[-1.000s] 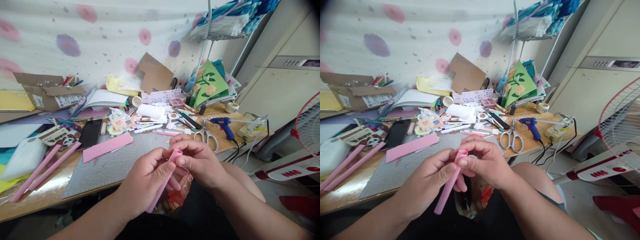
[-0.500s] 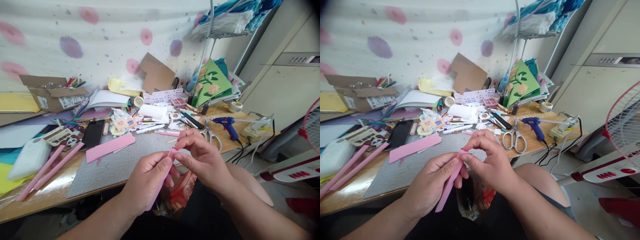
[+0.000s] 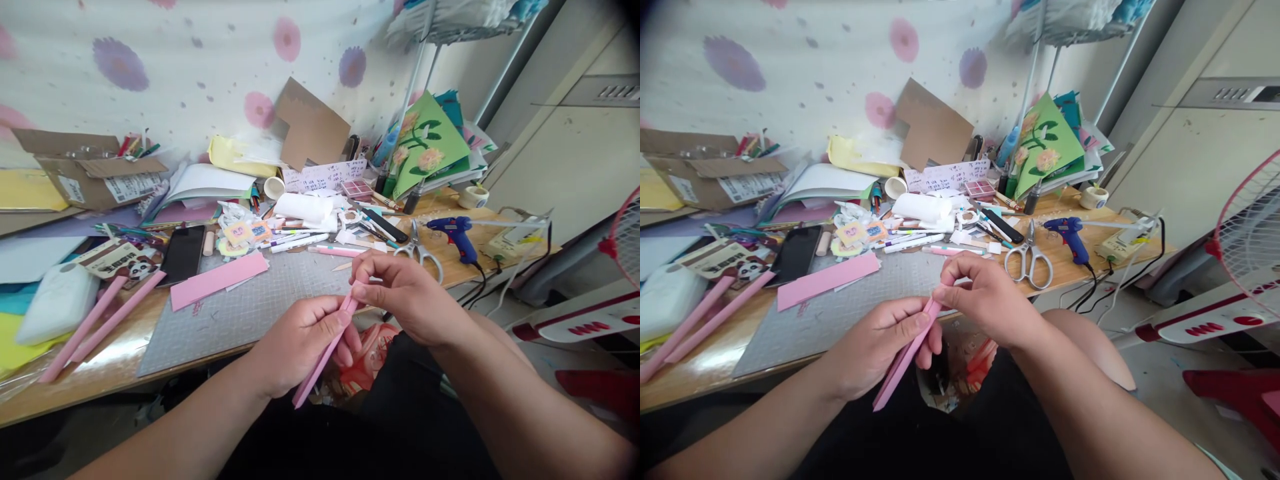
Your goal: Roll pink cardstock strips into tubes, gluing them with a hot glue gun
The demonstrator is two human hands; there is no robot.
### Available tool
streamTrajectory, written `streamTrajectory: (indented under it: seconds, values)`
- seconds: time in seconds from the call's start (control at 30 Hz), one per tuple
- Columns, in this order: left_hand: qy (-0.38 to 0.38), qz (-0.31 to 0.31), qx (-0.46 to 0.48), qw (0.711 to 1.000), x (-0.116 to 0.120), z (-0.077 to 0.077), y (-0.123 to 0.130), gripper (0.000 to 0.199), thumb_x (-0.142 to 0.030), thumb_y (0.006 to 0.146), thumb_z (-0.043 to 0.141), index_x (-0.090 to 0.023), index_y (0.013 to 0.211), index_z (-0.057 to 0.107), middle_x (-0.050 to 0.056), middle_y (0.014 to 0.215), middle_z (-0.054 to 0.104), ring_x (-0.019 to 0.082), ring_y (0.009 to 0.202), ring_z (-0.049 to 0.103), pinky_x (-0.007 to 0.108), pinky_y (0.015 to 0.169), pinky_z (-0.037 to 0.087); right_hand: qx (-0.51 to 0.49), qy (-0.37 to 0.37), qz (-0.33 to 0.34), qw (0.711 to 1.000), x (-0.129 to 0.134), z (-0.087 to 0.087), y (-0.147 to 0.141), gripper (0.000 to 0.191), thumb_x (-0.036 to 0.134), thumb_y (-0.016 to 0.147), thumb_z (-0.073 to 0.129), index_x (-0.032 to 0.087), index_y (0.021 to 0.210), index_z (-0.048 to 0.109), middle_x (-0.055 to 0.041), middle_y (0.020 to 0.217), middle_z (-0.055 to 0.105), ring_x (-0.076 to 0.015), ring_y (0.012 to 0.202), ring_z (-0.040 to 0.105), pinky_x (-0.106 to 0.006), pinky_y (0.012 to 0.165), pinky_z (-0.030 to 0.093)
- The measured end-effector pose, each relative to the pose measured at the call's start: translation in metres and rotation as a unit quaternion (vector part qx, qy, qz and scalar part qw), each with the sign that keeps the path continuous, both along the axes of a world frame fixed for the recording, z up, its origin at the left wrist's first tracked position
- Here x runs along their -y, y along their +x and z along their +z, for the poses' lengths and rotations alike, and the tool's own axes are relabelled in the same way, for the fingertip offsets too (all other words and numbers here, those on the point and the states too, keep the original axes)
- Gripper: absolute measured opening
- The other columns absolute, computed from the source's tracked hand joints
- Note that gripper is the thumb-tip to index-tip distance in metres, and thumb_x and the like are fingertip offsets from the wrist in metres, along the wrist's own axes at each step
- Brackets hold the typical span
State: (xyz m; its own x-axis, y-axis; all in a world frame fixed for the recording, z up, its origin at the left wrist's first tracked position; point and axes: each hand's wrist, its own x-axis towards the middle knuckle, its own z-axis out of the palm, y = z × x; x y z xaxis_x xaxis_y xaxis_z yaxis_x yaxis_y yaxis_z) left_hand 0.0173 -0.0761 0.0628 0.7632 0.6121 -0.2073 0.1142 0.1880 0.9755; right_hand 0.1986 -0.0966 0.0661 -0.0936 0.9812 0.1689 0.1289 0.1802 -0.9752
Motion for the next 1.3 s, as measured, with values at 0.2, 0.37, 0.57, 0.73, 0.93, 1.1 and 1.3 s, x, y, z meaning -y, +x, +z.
streamTrajectory:
  seconds: [0.2, 0.37, 0.57, 0.73, 0.93, 1.1, 1.3]
  values:
    - [0.001, 0.006, -0.012, 1.000, 0.003, -0.009, -0.001, 0.032, -0.043, 0.096, 0.045, -0.014, 0.087, 0.054, 0.003, 0.072, 0.065, 0.009, 0.051, 0.060, 0.017, 0.049, 0.045, -0.095, -0.074, 0.008, 0.993, -0.003, -0.006, -0.004, 0.017, 0.027, 0.076, 0.068, 0.017, 0.069, 0.056, 0.0013, 0.070, 0.057, -0.0118, 0.066, 0.052, -0.027, 0.065, 0.043]
    - [-0.016, -0.008, 0.022, 1.000, 0.004, -0.014, -0.005, 0.031, -0.042, 0.095, 0.047, -0.014, 0.106, 0.055, 0.006, 0.081, 0.068, 0.009, 0.052, 0.062, 0.016, 0.048, 0.046, -0.109, -0.100, -0.009, 0.989, -0.006, -0.009, -0.003, 0.019, 0.029, 0.074, 0.071, 0.016, 0.070, 0.058, 0.0015, 0.065, 0.058, -0.0106, 0.060, 0.053, -0.028, 0.062, 0.046]
    - [-0.104, -0.012, 0.073, 0.992, 0.005, -0.015, -0.010, 0.038, -0.035, 0.093, 0.054, -0.016, 0.126, 0.053, 0.016, 0.111, 0.066, 0.012, 0.067, 0.068, 0.021, 0.061, 0.055, -0.144, -0.112, -0.038, 0.983, -0.010, -0.008, 0.001, 0.028, 0.036, 0.067, 0.078, 0.016, 0.068, 0.058, 0.0026, 0.063, 0.058, -0.0099, 0.057, 0.056, -0.028, 0.062, 0.050]
    - [-0.144, -0.008, 0.075, 0.987, 0.009, -0.022, -0.016, 0.037, -0.035, 0.089, 0.061, -0.017, 0.122, 0.061, 0.016, 0.115, 0.066, 0.015, 0.075, 0.069, 0.023, 0.067, 0.054, -0.163, -0.111, -0.077, 0.977, -0.013, -0.006, 0.009, 0.031, 0.036, 0.063, 0.081, 0.017, 0.066, 0.057, 0.0027, 0.062, 0.060, -0.0101, 0.056, 0.058, -0.027, 0.060, 0.051]
    - [-0.161, -0.024, 0.105, 0.981, 0.012, -0.025, -0.022, 0.033, -0.025, 0.090, 0.060, -0.018, 0.122, 0.063, 0.016, 0.119, 0.065, 0.017, 0.089, 0.069, 0.022, 0.076, 0.054, -0.174, -0.114, -0.087, 0.974, -0.014, -0.006, 0.015, 0.031, 0.034, 0.061, 0.083, 0.016, 0.064, 0.059, 0.0018, 0.060, 0.062, -0.0108, 0.055, 0.060, -0.027, 0.059, 0.053]
    - [-0.191, -0.045, 0.128, 0.972, 0.014, -0.020, -0.021, 0.038, -0.014, 0.088, 0.060, -0.023, 0.125, 0.061, 0.013, 0.133, 0.057, 0.019, 0.104, 0.066, 0.019, 0.079, 0.053, -0.184, -0.115, -0.076, 0.973, -0.015, -0.007, 0.014, 0.030, 0.032, 0.062, 0.084, 0.016, 0.065, 0.060, 0.0016, 0.061, 0.062, -0.0103, 0.055, 0.060, -0.025, 0.058, 0.054]
    - [-0.203, -0.090, 0.159, 0.962, 0.013, -0.027, -0.029, 0.053, -0.010, 0.084, 0.065, -0.027, 0.133, 0.052, 0.011, 0.144, 0.045, 0.024, 0.122, 0.055, 0.026, 0.093, 0.048, -0.203, -0.092, -0.061, 0.973, -0.015, -0.005, 0.017, 0.025, 0.029, 0.066, 0.082, 0.016, 0.065, 0.060, 0.0016, 0.064, 0.061, -0.0097, 0.056, 0.060, -0.024, 0.058, 0.055]
